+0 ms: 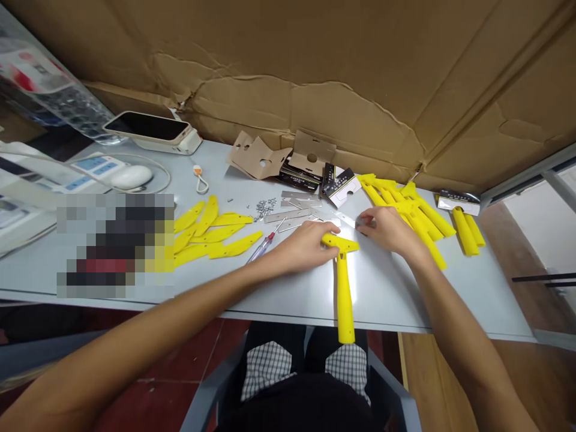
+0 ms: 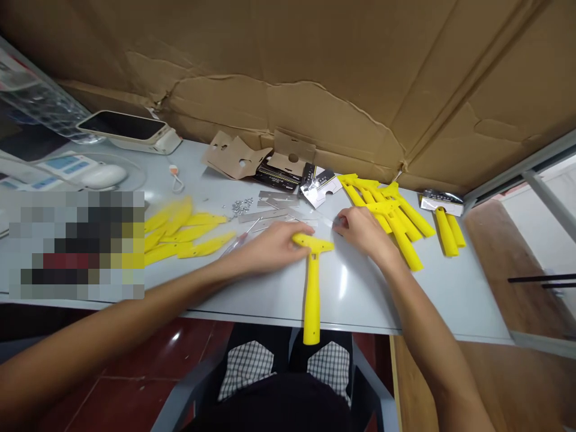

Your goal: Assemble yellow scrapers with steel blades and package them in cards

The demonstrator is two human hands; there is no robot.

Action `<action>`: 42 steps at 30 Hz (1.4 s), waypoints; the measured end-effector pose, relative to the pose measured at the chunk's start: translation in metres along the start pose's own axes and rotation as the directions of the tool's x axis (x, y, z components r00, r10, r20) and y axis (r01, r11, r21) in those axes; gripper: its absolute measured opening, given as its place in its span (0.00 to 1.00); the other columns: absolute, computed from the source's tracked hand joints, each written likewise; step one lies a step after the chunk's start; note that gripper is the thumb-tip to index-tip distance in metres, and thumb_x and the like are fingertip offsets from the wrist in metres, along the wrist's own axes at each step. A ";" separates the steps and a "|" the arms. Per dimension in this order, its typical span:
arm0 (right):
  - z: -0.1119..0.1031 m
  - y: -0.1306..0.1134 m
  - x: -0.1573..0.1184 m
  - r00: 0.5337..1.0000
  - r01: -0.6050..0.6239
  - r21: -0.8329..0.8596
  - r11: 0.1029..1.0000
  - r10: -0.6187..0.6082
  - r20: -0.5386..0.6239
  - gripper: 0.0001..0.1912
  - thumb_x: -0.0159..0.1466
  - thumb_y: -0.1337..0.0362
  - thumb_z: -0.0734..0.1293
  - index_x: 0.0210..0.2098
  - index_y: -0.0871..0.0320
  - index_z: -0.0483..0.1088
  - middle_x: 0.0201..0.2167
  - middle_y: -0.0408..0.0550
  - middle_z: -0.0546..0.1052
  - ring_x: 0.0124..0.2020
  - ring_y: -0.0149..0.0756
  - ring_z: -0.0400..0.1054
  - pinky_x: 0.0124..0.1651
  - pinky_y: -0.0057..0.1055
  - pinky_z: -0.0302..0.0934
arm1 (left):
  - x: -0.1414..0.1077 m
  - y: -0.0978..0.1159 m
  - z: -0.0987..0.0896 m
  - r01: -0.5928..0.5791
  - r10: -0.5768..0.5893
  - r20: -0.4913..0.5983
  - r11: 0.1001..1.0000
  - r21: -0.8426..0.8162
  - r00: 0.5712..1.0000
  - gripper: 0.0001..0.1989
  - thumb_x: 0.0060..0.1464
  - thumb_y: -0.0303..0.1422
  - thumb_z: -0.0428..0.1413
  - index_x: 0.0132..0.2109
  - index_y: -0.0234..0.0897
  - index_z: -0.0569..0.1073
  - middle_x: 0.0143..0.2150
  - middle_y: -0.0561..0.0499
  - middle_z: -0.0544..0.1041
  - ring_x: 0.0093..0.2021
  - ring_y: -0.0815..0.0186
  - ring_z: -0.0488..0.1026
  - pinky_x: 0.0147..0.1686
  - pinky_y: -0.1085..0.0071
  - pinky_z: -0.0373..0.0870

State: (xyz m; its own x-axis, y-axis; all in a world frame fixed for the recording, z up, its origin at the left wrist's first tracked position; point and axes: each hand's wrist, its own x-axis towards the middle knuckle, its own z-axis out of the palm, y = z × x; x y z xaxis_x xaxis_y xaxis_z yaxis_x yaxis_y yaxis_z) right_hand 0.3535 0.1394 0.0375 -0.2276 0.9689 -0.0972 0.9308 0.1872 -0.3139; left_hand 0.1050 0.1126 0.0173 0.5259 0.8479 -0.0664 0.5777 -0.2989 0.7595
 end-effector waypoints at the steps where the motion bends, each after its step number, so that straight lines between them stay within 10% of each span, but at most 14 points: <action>1: 0.000 0.000 -0.002 1.000 -0.002 0.016 1.000 0.002 0.021 0.12 0.65 0.65 0.72 0.47 0.56 0.84 0.41 0.51 0.86 0.42 0.46 0.77 0.43 0.38 0.65 | -0.001 -0.001 0.000 -0.003 0.003 0.009 1.000 -0.011 1.000 0.23 0.58 0.34 0.60 0.60 0.34 0.81 0.56 0.39 0.84 0.52 0.50 0.79 0.54 0.55 0.73; 13: 0.002 0.003 -0.022 0.999 -0.029 0.088 0.996 0.031 -0.028 0.09 0.65 0.65 0.70 0.42 0.53 0.82 0.38 0.51 0.85 0.39 0.48 0.77 0.38 0.39 0.62 | -0.009 -0.008 -0.002 0.168 -0.166 0.063 0.759 -0.629 0.984 0.18 0.52 0.29 0.66 0.51 0.40 0.80 0.40 0.45 0.86 0.40 0.53 0.85 0.39 0.62 0.78; 23: 0.002 0.009 -0.018 0.996 0.066 0.187 0.980 -0.077 0.054 0.05 0.64 0.67 0.69 0.36 0.55 0.80 0.31 0.46 0.81 0.32 0.37 0.71 0.33 0.35 0.59 | -0.010 -0.003 0.000 0.243 -0.292 0.090 0.543 -0.804 0.952 0.22 0.47 0.29 0.73 0.48 0.39 0.76 0.39 0.44 0.85 0.32 0.57 0.83 0.35 0.62 0.79; 32: 0.003 -0.006 -0.016 1.000 0.019 0.847 0.531 -0.011 -0.016 0.23 0.59 0.49 0.81 0.45 0.57 0.80 0.32 0.44 0.79 0.29 0.32 0.70 0.32 0.32 0.67 | -0.014 0.001 0.005 0.182 -0.288 0.043 0.477 -0.860 0.957 0.12 0.53 0.34 0.71 0.44 0.36 0.84 0.45 0.42 0.85 0.43 0.57 0.80 0.47 0.60 0.78; 42: 0.012 -0.013 -0.016 1.000 -0.017 0.852 0.523 -0.005 0.023 0.18 0.56 0.49 0.83 0.37 0.55 0.83 0.36 0.47 0.84 0.37 0.37 0.75 0.43 0.37 0.72 | -0.014 0.000 0.009 0.105 -0.270 -0.025 0.455 -0.884 0.963 0.13 0.54 0.33 0.70 0.47 0.36 0.84 0.45 0.43 0.85 0.41 0.61 0.78 0.45 0.62 0.77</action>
State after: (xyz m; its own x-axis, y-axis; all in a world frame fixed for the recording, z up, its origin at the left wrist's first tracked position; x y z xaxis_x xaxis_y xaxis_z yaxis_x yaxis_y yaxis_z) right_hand 0.3420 0.1196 0.0320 -0.2388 0.9639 -0.1177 0.2470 -0.0570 -0.9673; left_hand 0.1031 0.0973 0.0126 0.3350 0.9077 -0.2527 -0.2338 0.3399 0.9110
